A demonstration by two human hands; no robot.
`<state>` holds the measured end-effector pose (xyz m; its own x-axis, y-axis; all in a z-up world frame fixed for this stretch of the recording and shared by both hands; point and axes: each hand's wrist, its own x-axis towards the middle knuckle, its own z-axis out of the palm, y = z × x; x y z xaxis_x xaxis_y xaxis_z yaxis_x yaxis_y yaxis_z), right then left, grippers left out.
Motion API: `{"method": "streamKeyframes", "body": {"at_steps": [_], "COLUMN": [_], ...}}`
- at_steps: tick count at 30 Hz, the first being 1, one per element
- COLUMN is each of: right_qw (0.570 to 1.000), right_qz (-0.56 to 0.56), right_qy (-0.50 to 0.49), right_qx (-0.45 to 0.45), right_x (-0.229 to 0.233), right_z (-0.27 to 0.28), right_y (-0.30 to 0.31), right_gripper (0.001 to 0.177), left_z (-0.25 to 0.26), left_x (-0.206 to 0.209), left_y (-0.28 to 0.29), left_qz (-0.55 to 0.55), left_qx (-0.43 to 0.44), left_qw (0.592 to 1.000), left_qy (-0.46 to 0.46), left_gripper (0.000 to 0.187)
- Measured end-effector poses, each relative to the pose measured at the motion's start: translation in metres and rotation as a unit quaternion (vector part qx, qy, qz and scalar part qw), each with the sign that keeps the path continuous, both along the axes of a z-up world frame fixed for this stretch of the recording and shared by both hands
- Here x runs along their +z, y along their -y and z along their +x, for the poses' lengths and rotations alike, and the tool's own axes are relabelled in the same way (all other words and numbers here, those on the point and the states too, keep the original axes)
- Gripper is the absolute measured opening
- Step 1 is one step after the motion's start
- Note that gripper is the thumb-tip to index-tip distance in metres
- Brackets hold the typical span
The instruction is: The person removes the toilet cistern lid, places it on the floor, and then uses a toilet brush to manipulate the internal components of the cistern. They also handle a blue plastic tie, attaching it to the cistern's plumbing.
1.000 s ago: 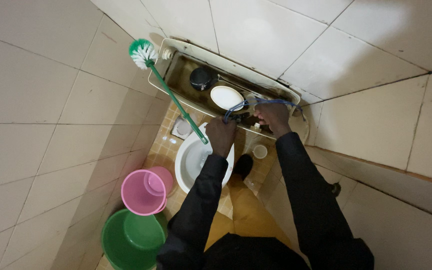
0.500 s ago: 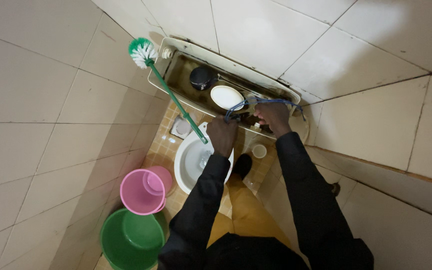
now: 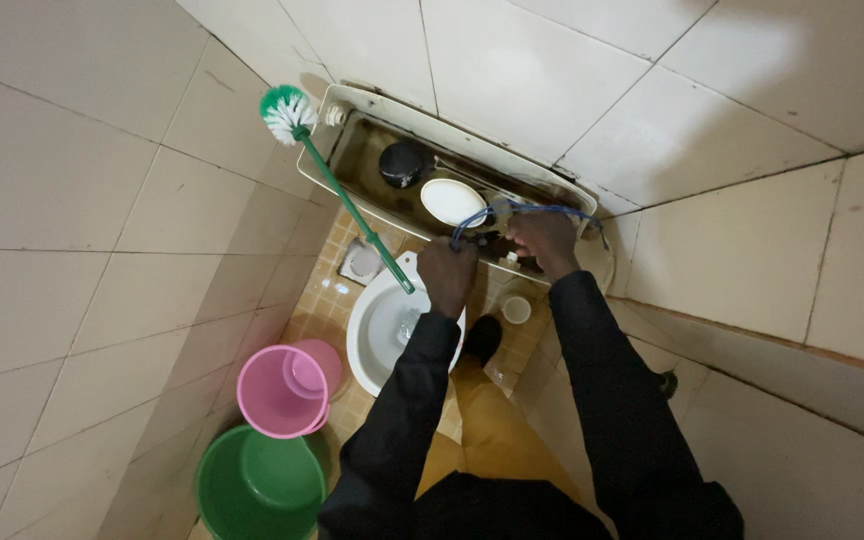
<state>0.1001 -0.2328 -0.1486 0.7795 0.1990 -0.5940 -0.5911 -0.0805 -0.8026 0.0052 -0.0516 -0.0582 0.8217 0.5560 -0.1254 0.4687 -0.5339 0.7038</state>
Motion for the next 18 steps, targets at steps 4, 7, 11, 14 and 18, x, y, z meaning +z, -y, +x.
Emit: {"method": "streamKeyframes", "body": {"at_steps": [4,7,11,14,18], "right_qw": [0.997,0.981,0.978,0.991,0.987], "right_qz": [-0.06,-0.176,-0.191,-0.119,-0.149], "right_qy": [-0.049,-0.077,-0.082,-0.055,-0.055], "right_qx": [-0.017,0.018,0.006,-0.005,0.009], "right_x": [0.023,0.052,0.06,0.053,0.056], "right_z": [0.004,0.01,0.012,0.006,0.008], "right_y": [-0.011,-0.022,-0.026,-0.019,-0.019], "right_gripper": [0.019,0.021,0.02,0.02,0.021], "left_z": [0.001,-0.001,-0.001,-0.002,-0.002], "left_x": [0.008,0.007,-0.004,-0.013,-0.023], "left_y": [-0.003,-0.005,-0.002,-0.003,-0.003], "left_qz": [-0.036,-0.06,-0.02,-0.011,-0.009], "left_qx": [0.019,0.021,-0.011,-0.014,0.001], "left_qw": [0.999,0.998,1.0,1.0,0.999], "left_qy": [-0.015,-0.025,-0.015,-0.019,-0.045], "left_gripper": [0.032,0.032,0.031,0.031,0.033]}}
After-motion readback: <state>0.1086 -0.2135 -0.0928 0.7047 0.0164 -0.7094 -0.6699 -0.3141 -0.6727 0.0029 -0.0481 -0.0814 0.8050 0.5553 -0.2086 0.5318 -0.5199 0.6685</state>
